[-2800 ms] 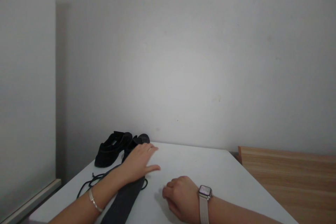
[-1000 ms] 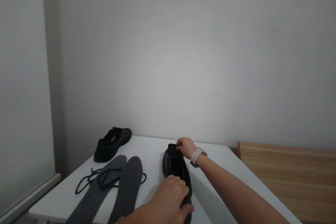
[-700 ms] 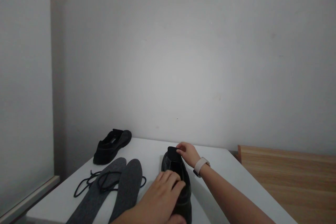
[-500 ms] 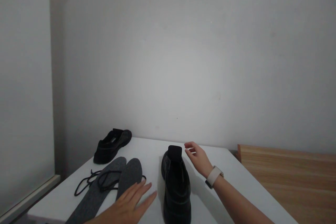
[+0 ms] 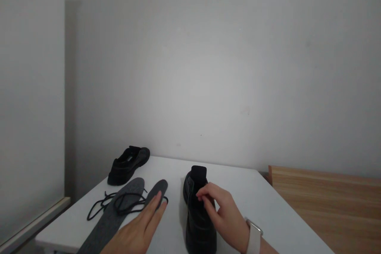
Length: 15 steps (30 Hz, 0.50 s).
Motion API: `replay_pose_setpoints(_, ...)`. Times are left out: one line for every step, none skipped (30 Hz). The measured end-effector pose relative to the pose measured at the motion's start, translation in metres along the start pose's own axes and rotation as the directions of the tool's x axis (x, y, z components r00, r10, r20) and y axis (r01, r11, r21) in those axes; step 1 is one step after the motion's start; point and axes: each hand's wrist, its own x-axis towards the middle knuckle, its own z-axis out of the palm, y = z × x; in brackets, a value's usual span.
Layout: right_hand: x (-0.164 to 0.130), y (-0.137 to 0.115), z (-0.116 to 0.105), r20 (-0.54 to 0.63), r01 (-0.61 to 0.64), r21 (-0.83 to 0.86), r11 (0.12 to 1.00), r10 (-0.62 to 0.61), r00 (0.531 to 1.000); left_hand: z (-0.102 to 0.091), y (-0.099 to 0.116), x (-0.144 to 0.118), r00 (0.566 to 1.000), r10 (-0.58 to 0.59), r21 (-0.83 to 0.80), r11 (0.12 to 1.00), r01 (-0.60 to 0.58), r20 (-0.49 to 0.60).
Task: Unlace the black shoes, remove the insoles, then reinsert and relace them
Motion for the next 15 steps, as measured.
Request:
replay_pose_setpoints(0.001,-0.003,0.003,0.013,0.017,-0.009,1.000,-0.017,1.000,-0.005,0.001,0.003,0.998,-0.008,0.017,1.000,0.009,-0.054)
replay_pose_setpoints(0.002,-0.007,0.005,0.021,0.023,-0.016,1.000,-0.022,1.000,-0.010,0.003,0.006,0.994,-0.010,0.032,0.999,0.014,-0.108)
replay_pose_setpoints(0.004,-0.011,0.007,0.031,0.016,-0.019,1.000,-0.016,0.999,-0.015,0.006,0.009,0.987,-0.006,0.044,0.999,0.013,-0.163)
replay_pose_setpoints(0.006,-0.014,0.009,0.048,0.000,-0.016,1.000,0.001,0.999,-0.020,0.010,0.012,0.977,0.006,0.054,0.999,0.006,-0.214)
replay_pose_setpoints(0.009,-0.017,0.011,0.069,-0.029,-0.007,1.000,0.029,0.997,-0.024,0.016,0.016,0.966,0.027,0.064,0.998,-0.011,-0.257)
replay_pose_setpoints(0.012,-0.020,0.013,0.091,-0.065,0.006,0.998,0.064,0.994,-0.028,0.023,0.019,0.955,0.054,0.075,0.997,-0.034,-0.292)
replay_pose_setpoints(0.015,-0.022,0.014,0.109,-0.106,0.019,0.994,0.104,0.989,-0.030,0.031,0.022,0.944,0.090,0.087,0.994,-0.066,-0.318)
replay_pose_setpoints(0.018,-0.024,0.014,0.121,-0.146,0.031,0.989,0.141,0.982,-0.031,0.039,0.026,0.932,0.130,0.097,0.990,-0.103,-0.340)
replay_pose_setpoints(0.020,-0.025,0.015,0.124,-0.182,0.048,0.982,0.175,0.977,-0.031,0.048,0.029,0.914,0.164,0.104,0.985,-0.134,-0.372)
replay_pose_setpoints(0.022,-0.026,0.014,0.123,-0.215,0.073,0.974,0.205,0.971,-0.030,0.056,0.032,0.890,0.192,0.110,0.981,-0.161,-0.413)
replay_pose_setpoints(0.023,-0.026,0.014,0.128,-0.242,0.112,0.964,0.227,0.965,-0.029,0.063,0.035,0.868,0.209,0.111,0.978,-0.178,-0.451)
replay_pose_setpoints(0.024,-0.027,0.013,0.150,-0.265,0.167,0.950,0.241,0.959,-0.027,0.069,0.038,0.848,0.209,0.106,0.978,-0.180,-0.486)
replay_pose_setpoints(0.024,-0.027,0.012,0.186,-0.287,0.232,0.929,0.247,0.951,-0.026,0.073,0.040,0.833,0.199,0.097,0.980,-0.174,-0.516)
replay_pose_setpoints(0.023,-0.028,0.010,0.229,-0.310,0.300,0.902,0.247,0.941,-0.026,0.077,0.043,0.822,0.182,0.083,0.983,-0.163,-0.540)
replay_pose_setpoints(0.023,-0.029,0.008,0.267,-0.333,0.356,0.873,0.247,0.932,-0.026,0.081,0.045,0.812,0.170,0.065,0.985,-0.162,-0.558)
